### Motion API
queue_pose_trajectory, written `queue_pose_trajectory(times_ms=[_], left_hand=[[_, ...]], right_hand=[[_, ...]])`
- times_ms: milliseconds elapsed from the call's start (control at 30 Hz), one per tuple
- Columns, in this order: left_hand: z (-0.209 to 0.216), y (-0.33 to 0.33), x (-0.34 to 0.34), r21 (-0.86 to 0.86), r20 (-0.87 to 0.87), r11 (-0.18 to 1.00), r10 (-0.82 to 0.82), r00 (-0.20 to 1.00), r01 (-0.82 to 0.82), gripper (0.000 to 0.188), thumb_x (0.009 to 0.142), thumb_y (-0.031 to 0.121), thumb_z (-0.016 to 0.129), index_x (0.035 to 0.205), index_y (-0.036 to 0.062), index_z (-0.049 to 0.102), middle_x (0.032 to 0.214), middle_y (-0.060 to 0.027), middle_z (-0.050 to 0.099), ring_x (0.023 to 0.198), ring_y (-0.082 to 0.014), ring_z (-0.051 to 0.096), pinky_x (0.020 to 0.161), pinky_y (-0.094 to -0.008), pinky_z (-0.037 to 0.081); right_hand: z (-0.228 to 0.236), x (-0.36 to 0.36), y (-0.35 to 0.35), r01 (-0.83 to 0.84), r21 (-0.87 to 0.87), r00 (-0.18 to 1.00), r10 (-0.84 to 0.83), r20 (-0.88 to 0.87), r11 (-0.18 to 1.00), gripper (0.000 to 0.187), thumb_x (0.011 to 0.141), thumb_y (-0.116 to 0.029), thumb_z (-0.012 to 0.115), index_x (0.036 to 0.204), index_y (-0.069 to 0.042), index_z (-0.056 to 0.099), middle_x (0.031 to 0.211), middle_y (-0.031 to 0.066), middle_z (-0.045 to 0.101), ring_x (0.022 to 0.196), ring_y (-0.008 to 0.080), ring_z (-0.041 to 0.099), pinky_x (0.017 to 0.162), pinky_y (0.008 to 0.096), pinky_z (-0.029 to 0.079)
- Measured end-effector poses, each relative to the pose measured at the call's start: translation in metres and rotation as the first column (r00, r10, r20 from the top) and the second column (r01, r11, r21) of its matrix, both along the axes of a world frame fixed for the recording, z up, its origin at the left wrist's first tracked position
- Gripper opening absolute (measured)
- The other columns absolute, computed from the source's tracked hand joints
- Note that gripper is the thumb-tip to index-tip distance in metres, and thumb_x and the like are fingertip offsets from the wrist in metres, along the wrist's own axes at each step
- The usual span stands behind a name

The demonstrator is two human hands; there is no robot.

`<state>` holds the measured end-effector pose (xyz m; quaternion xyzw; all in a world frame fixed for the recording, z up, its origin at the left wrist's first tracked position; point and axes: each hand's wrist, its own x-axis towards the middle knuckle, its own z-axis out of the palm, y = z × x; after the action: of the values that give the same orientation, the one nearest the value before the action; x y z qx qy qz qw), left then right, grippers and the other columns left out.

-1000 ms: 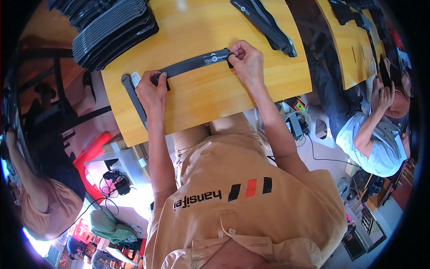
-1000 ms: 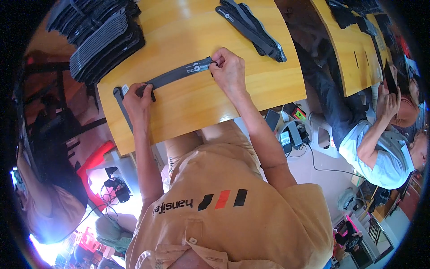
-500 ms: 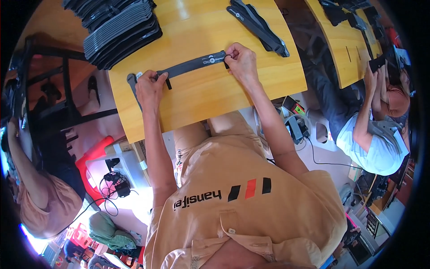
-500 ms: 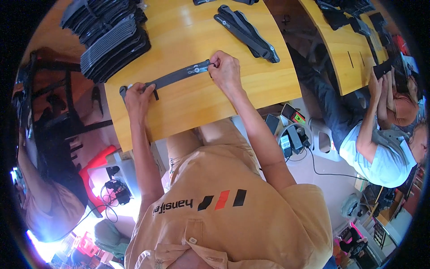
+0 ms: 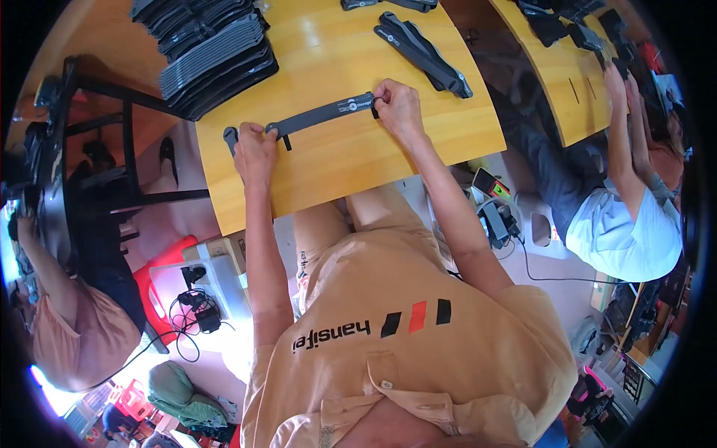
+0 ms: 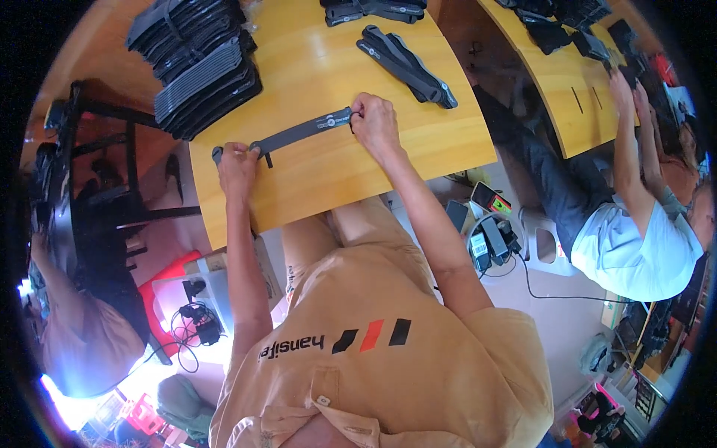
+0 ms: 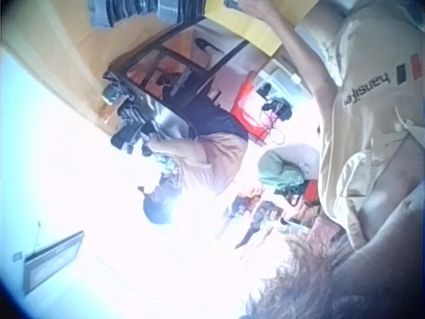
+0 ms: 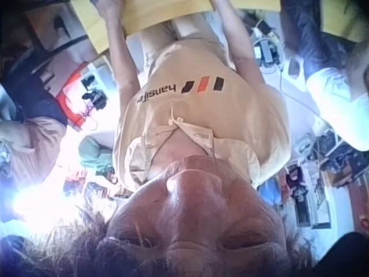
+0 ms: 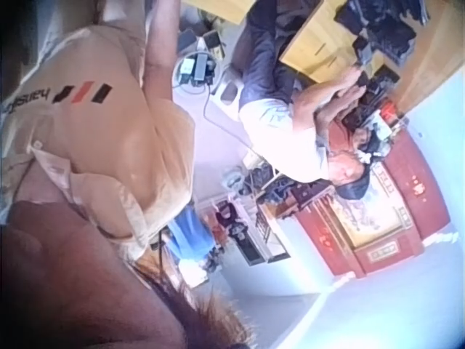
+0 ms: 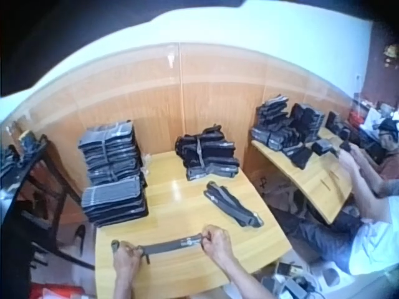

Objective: Assembling plastic clips and buckles onto black straps at a workshop table.

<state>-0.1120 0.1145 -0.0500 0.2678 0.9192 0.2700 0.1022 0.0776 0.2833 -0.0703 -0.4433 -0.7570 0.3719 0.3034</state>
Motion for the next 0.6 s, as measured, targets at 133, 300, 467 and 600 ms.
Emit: queue_pose_trajectory(times_ms=[133,300,467,600], left_hand=[[0.021,0.000,0.013,0.063,-0.095,0.998,0.036,0.995,-0.030,0.023,0.079,0.018,0.061,0.097,0.0047,0.055,0.073,-0.0154,0.062,0.076,-0.0343,0.061,0.069,-0.0408,0.046],[0.015,-0.007,0.029,0.296,-0.217,0.936,-0.129,0.968,0.191,0.031,0.081,0.015,0.059,0.109,0.0028,0.053,0.088,-0.0185,0.061,0.083,-0.0329,0.059,0.075,-0.0405,0.045],[-0.007,0.007,0.082,0.079,-0.374,0.830,-0.489,0.788,0.553,0.049,0.084,0.021,0.054,0.125,-0.0025,0.041,0.130,-0.0189,0.040,0.120,-0.0334,0.037,0.099,-0.0439,0.030],[-0.016,0.011,0.086,-0.076,-0.352,0.801,-0.579,0.735,0.594,0.059,0.086,0.030,0.048,0.135,0.0015,0.031,0.144,-0.0149,0.023,0.133,-0.0297,0.020,0.106,-0.0498,0.017]], right_hand=[[0.002,0.013,0.001,0.045,0.072,0.997,-0.040,-0.070,0.996,0.006,0.071,0.002,0.055,0.074,0.003,0.060,0.059,0.0118,0.058,0.053,0.0213,0.059,0.053,0.0317,0.047],[0.012,0.026,-0.016,0.001,0.239,1.000,-0.001,0.001,0.971,0.016,0.070,0.003,0.054,0.084,0.000,0.061,0.084,0.0163,0.059,0.078,0.0306,0.058,0.071,0.0379,0.046],[0.017,0.023,-0.046,-0.267,0.379,0.964,0.247,0.101,0.886,0.037,0.070,0.003,0.052,0.107,0.002,0.053,0.115,0.0179,0.050,0.106,0.0322,0.049,0.091,0.0383,0.040],[0.006,0.024,-0.050,-0.481,0.469,0.866,0.317,0.387,0.741,0.054,0.074,-0.005,0.055,0.126,0.002,0.041,0.132,0.0161,0.039,0.125,0.0297,0.034,0.104,0.0421,0.027]])
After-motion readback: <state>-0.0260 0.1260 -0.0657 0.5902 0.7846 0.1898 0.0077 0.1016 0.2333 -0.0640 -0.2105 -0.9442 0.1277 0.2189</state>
